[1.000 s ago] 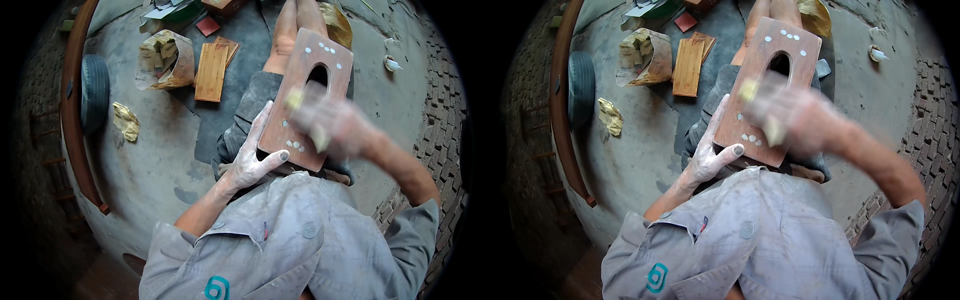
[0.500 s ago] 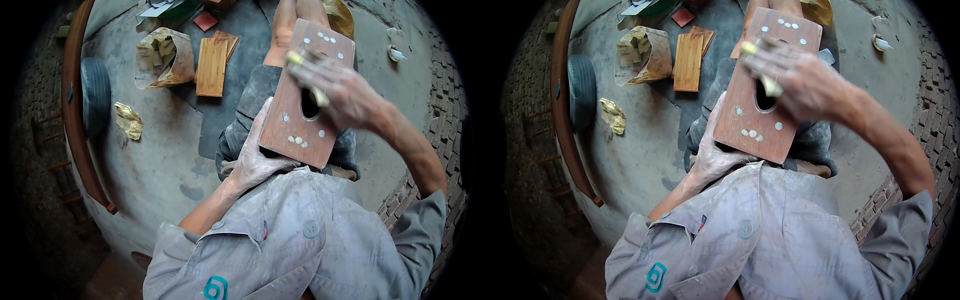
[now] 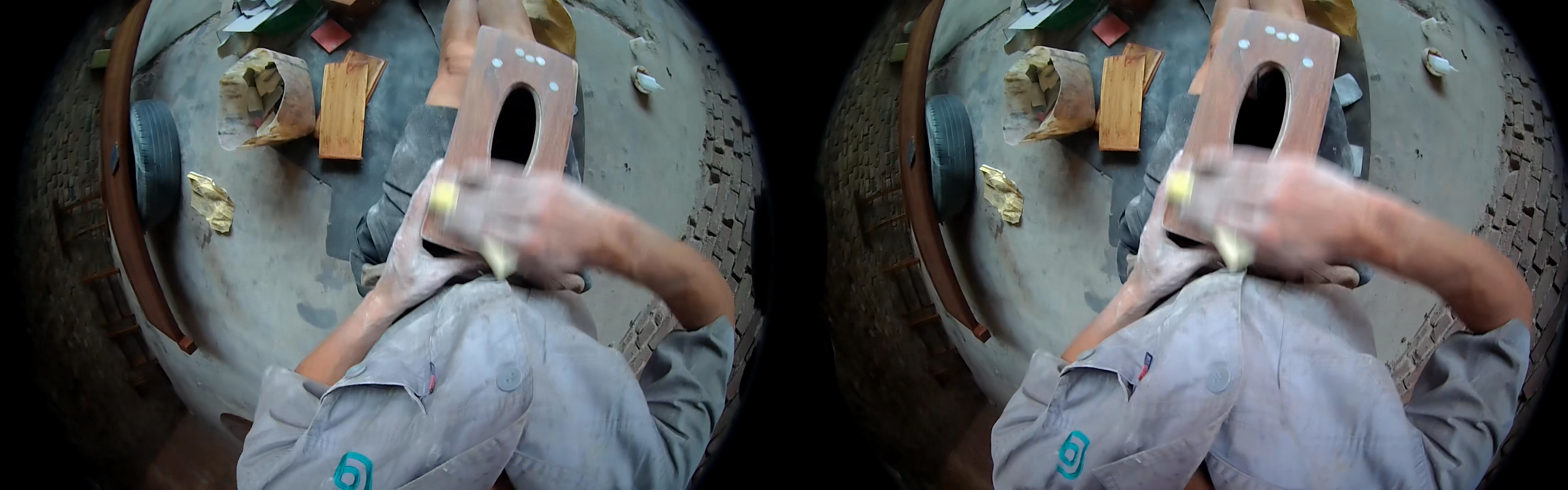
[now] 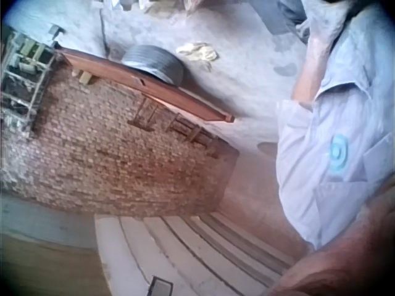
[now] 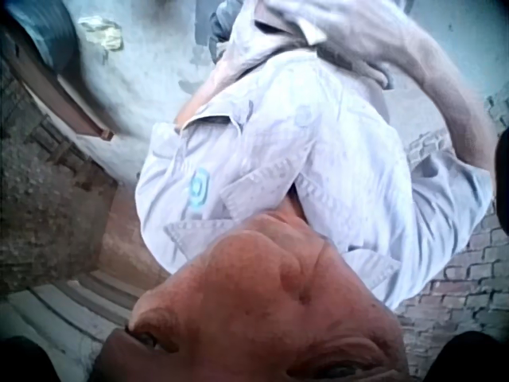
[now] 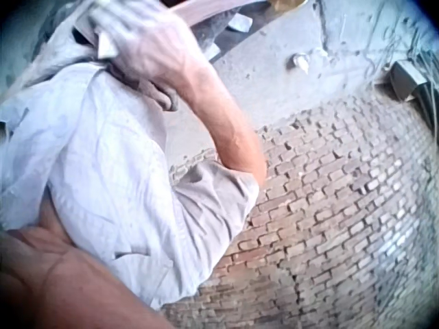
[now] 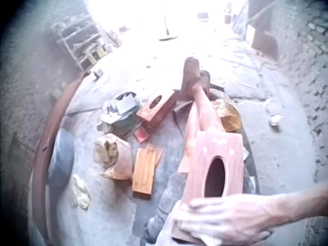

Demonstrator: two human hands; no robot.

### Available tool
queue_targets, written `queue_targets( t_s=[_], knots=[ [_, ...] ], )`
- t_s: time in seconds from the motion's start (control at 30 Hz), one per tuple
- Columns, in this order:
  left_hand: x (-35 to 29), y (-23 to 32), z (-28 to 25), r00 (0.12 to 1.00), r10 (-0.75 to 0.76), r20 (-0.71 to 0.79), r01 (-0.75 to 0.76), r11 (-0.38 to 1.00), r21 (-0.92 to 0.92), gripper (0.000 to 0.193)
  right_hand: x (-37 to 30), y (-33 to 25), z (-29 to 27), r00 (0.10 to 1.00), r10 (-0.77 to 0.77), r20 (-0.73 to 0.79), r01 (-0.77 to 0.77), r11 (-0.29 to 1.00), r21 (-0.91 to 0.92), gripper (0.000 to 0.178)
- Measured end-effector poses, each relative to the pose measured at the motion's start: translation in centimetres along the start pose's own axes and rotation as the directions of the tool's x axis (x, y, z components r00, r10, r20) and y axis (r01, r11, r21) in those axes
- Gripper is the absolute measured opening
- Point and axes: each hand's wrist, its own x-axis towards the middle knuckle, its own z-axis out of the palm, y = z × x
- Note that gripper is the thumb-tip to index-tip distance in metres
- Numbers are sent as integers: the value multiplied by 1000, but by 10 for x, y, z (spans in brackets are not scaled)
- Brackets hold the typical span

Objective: The person sits on the floor and sands a rectangular wooden piece with a central oval cutout using a sanding block. They repeatedly rub the surface and edges, occasionally flipping the piece to work on different sides.

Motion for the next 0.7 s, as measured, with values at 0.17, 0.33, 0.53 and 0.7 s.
queue_targets(
  t_s=[0.17,0.33,0.53,0.7],
  knots=[
    [4,-10,1,996,85,-7,-86,995,-60,126,-13,-18,8,996,79,30,-83,988,133,57],
    [8,0,2,995,97,-16,-97,995,1,130,-36,-2,-2,999,14,34,-14,1000,17,50],
    [4,-5,4,997,82,2,-82,997,1,131,-51,6,-21,997,72,30,-69,993,-91,53],
    [6,-7,4,990,142,8,-142,988,57,129,-63,-14,-8,989,-130,72,120,984,129,40]
  ],
)
